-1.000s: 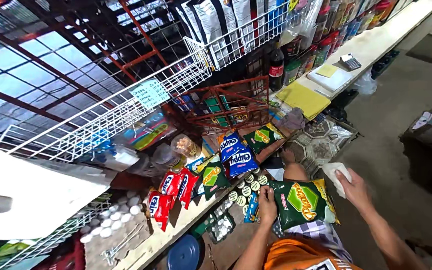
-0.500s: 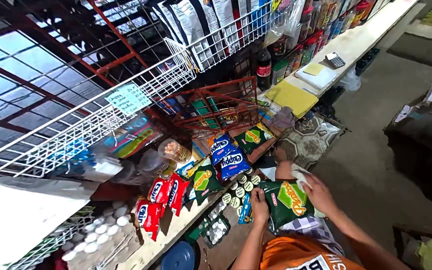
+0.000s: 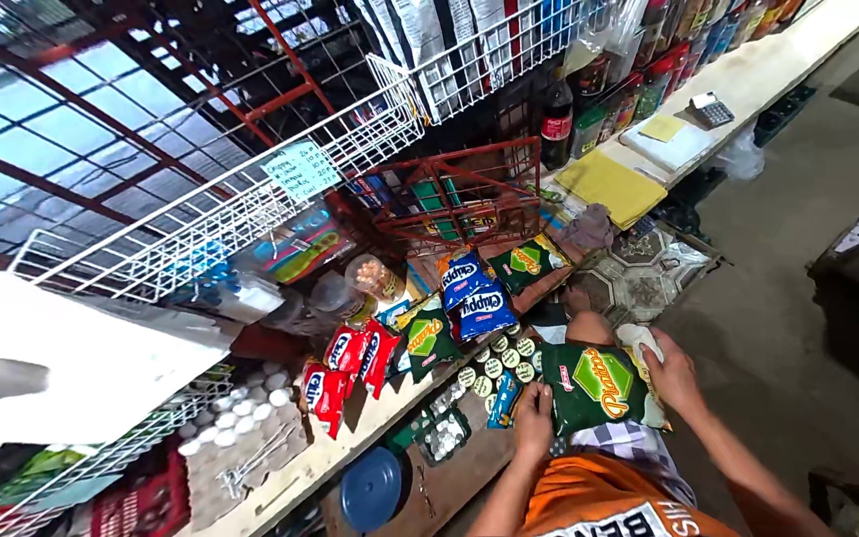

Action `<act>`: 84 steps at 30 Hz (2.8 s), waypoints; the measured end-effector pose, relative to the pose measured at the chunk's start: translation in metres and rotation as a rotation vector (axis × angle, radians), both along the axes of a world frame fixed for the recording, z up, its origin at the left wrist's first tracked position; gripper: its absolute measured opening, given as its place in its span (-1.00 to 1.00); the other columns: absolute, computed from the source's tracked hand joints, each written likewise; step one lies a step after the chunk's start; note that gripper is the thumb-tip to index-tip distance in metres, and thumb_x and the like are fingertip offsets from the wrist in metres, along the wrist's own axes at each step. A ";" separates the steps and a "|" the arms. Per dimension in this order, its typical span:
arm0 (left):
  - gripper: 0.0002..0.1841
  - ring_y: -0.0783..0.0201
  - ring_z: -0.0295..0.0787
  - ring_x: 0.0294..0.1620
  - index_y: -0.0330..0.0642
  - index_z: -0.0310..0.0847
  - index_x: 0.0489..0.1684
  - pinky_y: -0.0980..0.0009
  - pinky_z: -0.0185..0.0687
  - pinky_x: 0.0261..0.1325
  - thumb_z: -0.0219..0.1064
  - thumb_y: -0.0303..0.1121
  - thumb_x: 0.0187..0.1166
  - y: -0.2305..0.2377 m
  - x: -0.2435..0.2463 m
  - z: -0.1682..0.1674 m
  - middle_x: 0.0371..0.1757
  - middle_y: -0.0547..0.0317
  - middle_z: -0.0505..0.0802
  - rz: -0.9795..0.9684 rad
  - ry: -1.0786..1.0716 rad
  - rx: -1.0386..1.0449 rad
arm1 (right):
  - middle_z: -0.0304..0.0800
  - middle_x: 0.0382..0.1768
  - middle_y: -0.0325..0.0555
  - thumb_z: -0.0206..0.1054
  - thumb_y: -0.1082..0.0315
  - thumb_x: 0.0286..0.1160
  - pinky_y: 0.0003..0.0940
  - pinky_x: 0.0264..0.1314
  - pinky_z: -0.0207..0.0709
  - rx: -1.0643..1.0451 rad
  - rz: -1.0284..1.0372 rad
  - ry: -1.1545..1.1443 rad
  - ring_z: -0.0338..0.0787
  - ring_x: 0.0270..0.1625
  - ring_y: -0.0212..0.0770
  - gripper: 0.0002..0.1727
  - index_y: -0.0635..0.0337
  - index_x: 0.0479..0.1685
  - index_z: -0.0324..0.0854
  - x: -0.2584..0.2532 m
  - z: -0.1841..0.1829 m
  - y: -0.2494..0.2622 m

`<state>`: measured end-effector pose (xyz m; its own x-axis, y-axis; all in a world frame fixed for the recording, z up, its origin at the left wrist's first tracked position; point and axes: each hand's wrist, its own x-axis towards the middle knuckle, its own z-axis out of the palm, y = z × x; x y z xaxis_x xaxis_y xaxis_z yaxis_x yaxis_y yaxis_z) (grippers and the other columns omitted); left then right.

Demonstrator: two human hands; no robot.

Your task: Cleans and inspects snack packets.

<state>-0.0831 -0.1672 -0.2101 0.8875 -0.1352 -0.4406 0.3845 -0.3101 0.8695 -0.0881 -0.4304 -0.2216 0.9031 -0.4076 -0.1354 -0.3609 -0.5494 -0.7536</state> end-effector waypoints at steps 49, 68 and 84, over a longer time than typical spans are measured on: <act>-0.77 0.42 0.74 -0.20 -0.49 0.61 -0.01 0.44 0.69 0.04 0.09 -0.47 0.73 -0.019 0.036 0.036 -0.21 0.03 0.78 -0.282 -0.482 -0.122 | 0.70 -0.35 -0.19 -0.04 0.33 0.85 -0.48 -0.43 0.62 0.732 -0.023 0.352 0.68 -0.48 -0.40 -0.69 0.22 0.34 0.47 -0.009 0.030 -0.096; -0.81 0.37 0.66 -0.34 -0.42 0.68 -0.15 0.39 0.65 -0.15 0.25 -0.44 0.74 -0.003 0.027 -0.024 -0.33 0.08 0.76 0.253 0.151 -0.167 | 0.67 0.38 0.33 0.23 0.15 0.75 0.20 0.60 0.41 -0.053 0.548 0.228 0.66 0.46 0.28 -0.53 0.32 0.41 0.62 0.045 0.004 -0.005; -0.80 0.37 0.71 -0.40 -0.41 0.60 -0.04 0.38 0.70 -0.23 0.04 -0.52 0.79 -0.013 0.023 -0.015 -0.37 0.11 0.77 0.401 0.307 -0.334 | 0.82 0.32 -0.06 0.35 0.48 0.41 0.25 0.43 0.55 -0.302 0.725 -0.397 0.72 0.44 0.16 -0.62 -0.03 0.18 0.84 -0.036 0.002 0.100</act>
